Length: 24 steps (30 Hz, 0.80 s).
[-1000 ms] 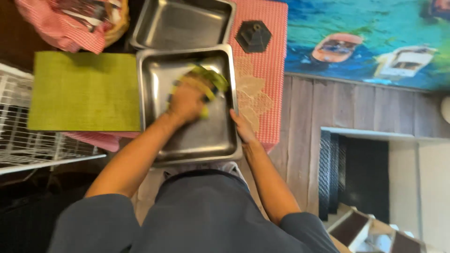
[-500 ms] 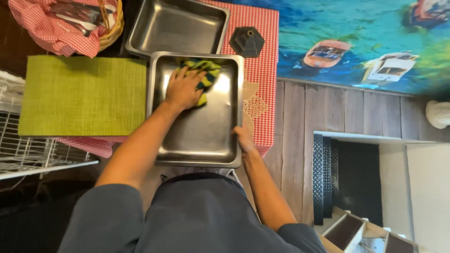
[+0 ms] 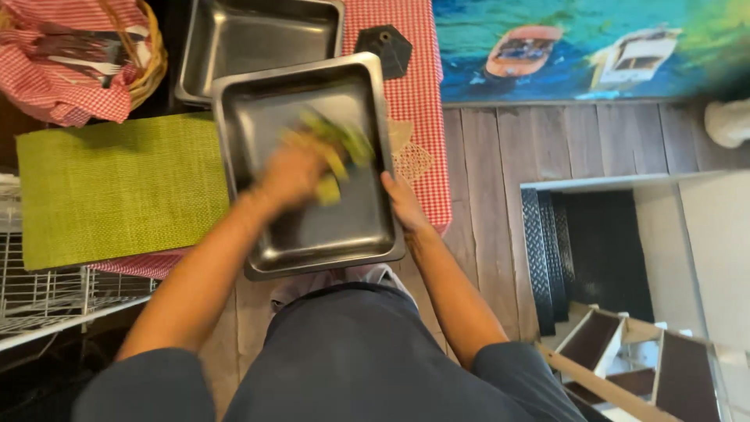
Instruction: Cleaning and organizing metal trays in a restaurant kitchen or dining area.
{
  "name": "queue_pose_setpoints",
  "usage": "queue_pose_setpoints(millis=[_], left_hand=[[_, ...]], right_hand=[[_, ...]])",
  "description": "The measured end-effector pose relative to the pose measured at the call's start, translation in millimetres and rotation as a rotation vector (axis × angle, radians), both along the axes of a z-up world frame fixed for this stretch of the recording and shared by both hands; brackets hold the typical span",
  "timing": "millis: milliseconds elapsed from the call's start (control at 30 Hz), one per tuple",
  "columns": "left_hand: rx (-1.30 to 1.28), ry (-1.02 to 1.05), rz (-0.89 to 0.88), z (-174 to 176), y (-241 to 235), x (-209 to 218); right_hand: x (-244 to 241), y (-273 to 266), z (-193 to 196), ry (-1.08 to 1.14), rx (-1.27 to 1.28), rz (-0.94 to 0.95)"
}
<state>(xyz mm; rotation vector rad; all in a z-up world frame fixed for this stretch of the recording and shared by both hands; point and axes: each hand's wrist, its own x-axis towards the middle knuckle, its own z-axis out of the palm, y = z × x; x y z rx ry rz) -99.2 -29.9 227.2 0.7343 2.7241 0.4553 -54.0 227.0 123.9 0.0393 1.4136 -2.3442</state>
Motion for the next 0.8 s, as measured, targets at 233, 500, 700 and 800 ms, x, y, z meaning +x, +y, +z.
queue_pose_setpoints(millis=[233, 500, 700, 800], left_hand=[[0.354, 0.646, -0.353, -18, 35, 28], [0.288, 0.683, 0.002, -48, 62, 11], [0.191, 0.517, 0.229, -52, 16, -41], [0.084, 0.399, 0.429, -42, -8, -27]], right_hand=[[6, -1, 23, 0.101, 0.076, -0.067], [24, 4, 29, 0.024, 0.078, -0.038], [26, 19, 7, -0.083, 0.203, -0.037], [26, 31, -9, -0.080, 0.138, -0.052]])
